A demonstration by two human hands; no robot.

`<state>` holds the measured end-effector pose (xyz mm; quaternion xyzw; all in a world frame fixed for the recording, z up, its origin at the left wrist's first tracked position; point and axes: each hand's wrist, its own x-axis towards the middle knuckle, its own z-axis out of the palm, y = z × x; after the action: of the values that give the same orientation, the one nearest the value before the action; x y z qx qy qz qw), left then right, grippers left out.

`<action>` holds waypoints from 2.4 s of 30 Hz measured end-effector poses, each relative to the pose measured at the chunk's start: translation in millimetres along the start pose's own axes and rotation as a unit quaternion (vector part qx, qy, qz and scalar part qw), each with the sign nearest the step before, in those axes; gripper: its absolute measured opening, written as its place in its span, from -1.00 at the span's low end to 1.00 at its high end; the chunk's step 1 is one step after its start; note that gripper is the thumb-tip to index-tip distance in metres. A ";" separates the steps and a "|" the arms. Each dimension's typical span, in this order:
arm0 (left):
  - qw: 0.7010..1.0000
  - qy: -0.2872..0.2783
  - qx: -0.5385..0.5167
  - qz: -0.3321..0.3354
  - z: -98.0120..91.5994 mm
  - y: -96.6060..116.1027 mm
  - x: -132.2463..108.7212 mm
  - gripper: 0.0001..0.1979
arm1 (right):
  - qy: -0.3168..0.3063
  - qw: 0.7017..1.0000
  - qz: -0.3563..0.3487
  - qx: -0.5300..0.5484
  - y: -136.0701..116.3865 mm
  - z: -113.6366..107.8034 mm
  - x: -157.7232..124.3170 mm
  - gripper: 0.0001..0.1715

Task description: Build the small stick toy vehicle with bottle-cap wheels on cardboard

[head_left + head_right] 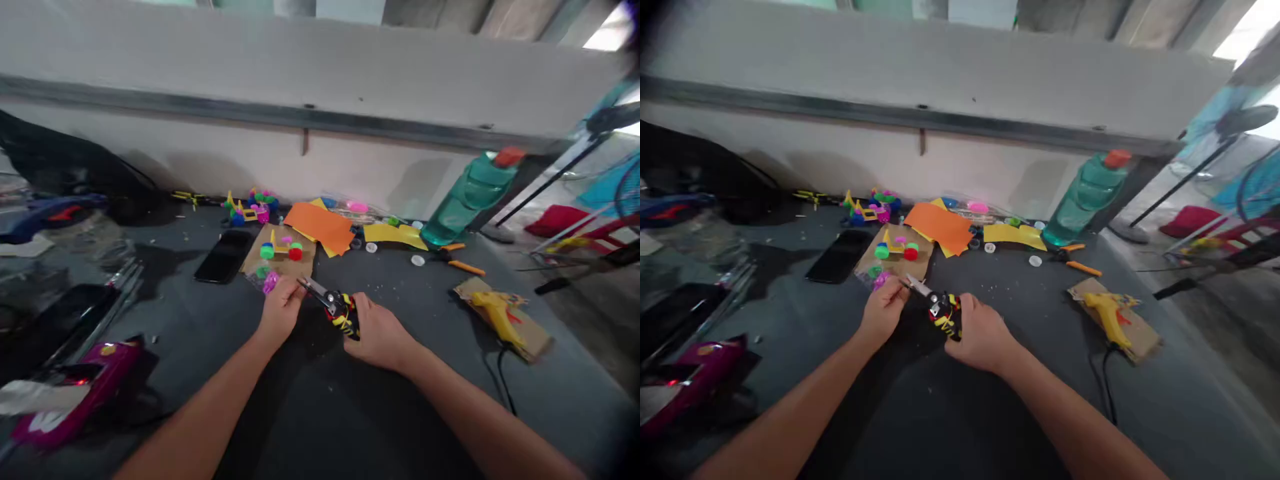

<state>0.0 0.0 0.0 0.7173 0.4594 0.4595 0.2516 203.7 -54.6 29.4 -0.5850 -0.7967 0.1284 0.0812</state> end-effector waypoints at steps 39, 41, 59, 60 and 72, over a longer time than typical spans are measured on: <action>0.999 0.002 -0.041 -0.013 -2.3 3.1 -0.9 -0.79 | -0.015 1.000 -0.010 -0.020 -7.2 -5.4 -2.6 -0.61; 0.999 -0.001 -0.047 -0.008 -2.6 3.1 -1.0 -0.79 | -0.004 1.000 -0.011 -0.015 -7.5 -4.3 -3.9 -0.60; 0.998 -0.001 -0.057 0.008 -5.0 3.6 0.6 -0.82 | -0.012 1.000 -0.014 0.000 -7.5 -6.3 -4.0 -0.57; 0.998 -0.001 -0.055 0.009 -5.1 3.8 0.4 -0.83 | -0.014 1.000 -0.012 -0.003 -8.0 -6.7 -3.8 -0.58; 0.998 -0.004 -0.058 -0.019 -4.6 4.4 -0.9 -0.81 | -0.033 0.999 -0.007 -0.024 -10.1 -7.1 -0.1 -0.66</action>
<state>-2.4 -3.1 5.2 0.6946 0.4447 0.4773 0.3031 196.5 -56.7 39.2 -0.5764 -0.8060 0.1283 0.0414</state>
